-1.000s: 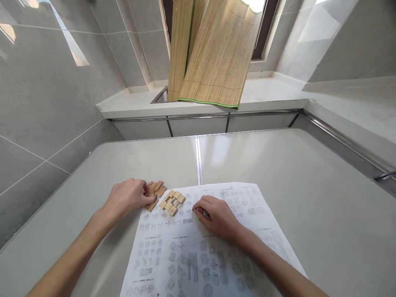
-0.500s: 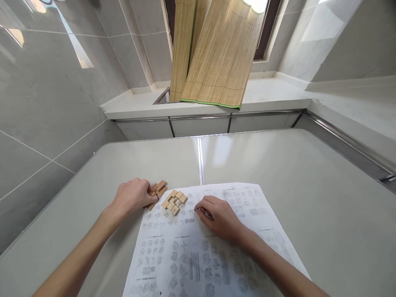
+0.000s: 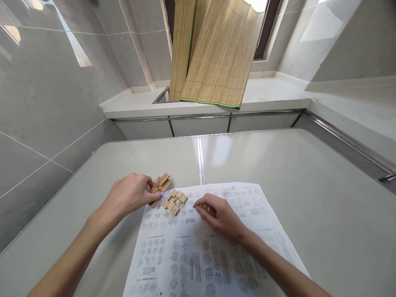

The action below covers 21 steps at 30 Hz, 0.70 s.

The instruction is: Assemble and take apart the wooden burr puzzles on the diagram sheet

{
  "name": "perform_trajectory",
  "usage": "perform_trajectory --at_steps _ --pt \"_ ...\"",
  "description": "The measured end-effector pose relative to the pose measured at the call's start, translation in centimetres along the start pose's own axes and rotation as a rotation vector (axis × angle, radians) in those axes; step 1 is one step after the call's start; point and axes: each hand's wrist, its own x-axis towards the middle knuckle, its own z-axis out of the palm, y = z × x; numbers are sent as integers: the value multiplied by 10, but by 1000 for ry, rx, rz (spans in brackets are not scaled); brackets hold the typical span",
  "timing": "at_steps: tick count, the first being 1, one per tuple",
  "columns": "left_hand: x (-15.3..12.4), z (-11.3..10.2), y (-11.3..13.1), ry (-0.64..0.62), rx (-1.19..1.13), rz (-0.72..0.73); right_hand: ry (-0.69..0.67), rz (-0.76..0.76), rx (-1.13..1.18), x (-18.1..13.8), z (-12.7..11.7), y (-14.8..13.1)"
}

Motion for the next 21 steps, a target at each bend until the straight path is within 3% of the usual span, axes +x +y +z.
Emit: perform_trajectory --at_steps 3,5,8,11,14,18,21 --pt "-8 -14 33 6 -20 94 -66 194 486 2 -3 -12" --pt "-12 -17 60 6 -61 166 -123 243 742 3 -6 -19" --pt "-15 -9 101 -29 -48 260 -169 254 924 6 -8 -24" --pt "-16 9 127 -2 -25 364 -71 287 972 7 -11 -18" --pt "-19 23 135 40 -51 384 71 369 950 9 -14 -5" --pt "-23 33 125 59 -128 449 175 439 909 10 -20 0" --pt "-20 43 111 193 -298 436 183 443 950 12 -24 -5"
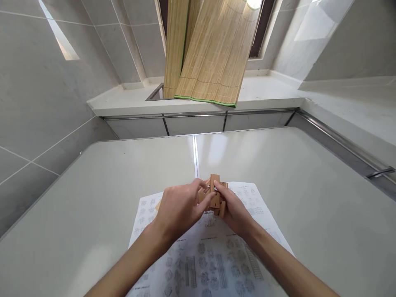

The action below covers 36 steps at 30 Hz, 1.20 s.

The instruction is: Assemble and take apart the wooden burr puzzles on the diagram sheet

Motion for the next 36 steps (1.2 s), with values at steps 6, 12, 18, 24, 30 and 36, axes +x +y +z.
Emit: perform_trajectory --at_steps 6,12,18,24,30,36 --pt "-4 8 -21 -71 -225 -159 -46 3 -59 -3 4 -4" --pt "-11 15 -23 -232 -480 -99 -13 6 -162 -2 3 -2" --pt "-15 34 -33 -130 -733 -111 0 85 -25 0 -2 -7" --pt "-19 42 -43 -22 -957 -230 -34 195 135 4 -7 -8" --pt "-30 41 -41 53 -1053 -184 -40 220 237 6 -7 -5" --pt "-43 51 -27 -135 -1206 -91 12 241 334 6 -8 -5"
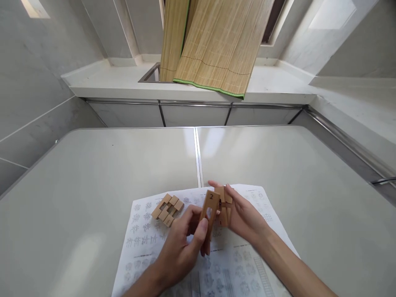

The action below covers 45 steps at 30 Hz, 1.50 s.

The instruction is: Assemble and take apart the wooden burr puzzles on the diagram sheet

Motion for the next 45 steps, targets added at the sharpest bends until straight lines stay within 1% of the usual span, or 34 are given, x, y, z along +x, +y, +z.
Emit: perform_trajectory --at_steps 3,11,19,24,27,29,33,38,42,45 --pt "-3 5 -4 -28 -35 -26 -20 -10 51 -1 -1 -1" --pt "-2 6 -8 16 -65 -55 -54 -117 21 -8 9 -4" --pt "-2 9 -16 2 -99 -73 -65 -153 48 -9 10 -5" --pt "-2 9 -14 16 -103 -72 -62 -153 54 -11 13 -5" --pt "-2 10 -12 16 -108 -74 -51 -162 4 -10 13 -4" --pt "-2 10 -13 9 -109 -73 -51 -198 -43 -8 12 -3" --pt "-2 10 -15 24 -108 -71 -23 -302 -204 -6 7 0" --pt "-1 9 -16 16 -95 -55 3 -354 -370 -7 4 1" --pt "-1 9 -17 20 -105 -58 64 -363 -399 -8 2 1" --pt "-1 10 -17 21 -136 -65 139 -371 -413 -8 0 1"
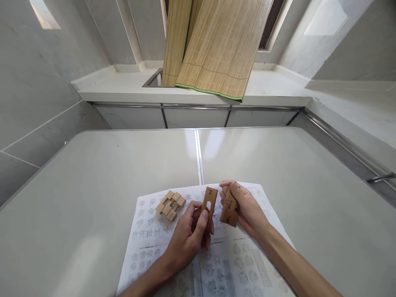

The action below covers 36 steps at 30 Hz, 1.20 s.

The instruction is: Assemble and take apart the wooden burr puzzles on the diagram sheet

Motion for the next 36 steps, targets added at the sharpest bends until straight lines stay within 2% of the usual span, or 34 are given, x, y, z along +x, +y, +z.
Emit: perform_trajectory --at_steps 6,10,16,20,28,36 --pt "3 -1 4 130 81 66 96 -28 -162 -2 2 -3" --pt "4 -3 9 188 90 98 83 -48 -199 -3 5 -3" --pt "4 -4 5 195 154 118 69 -99 -313 -7 10 -5" --pt "3 -7 -2 200 272 175 124 -132 -385 -14 16 -5" --pt "0 -8 -9 162 436 267 245 -177 -359 -20 19 4" --pt "0 -9 -10 158 555 335 251 -162 -394 -22 20 9"
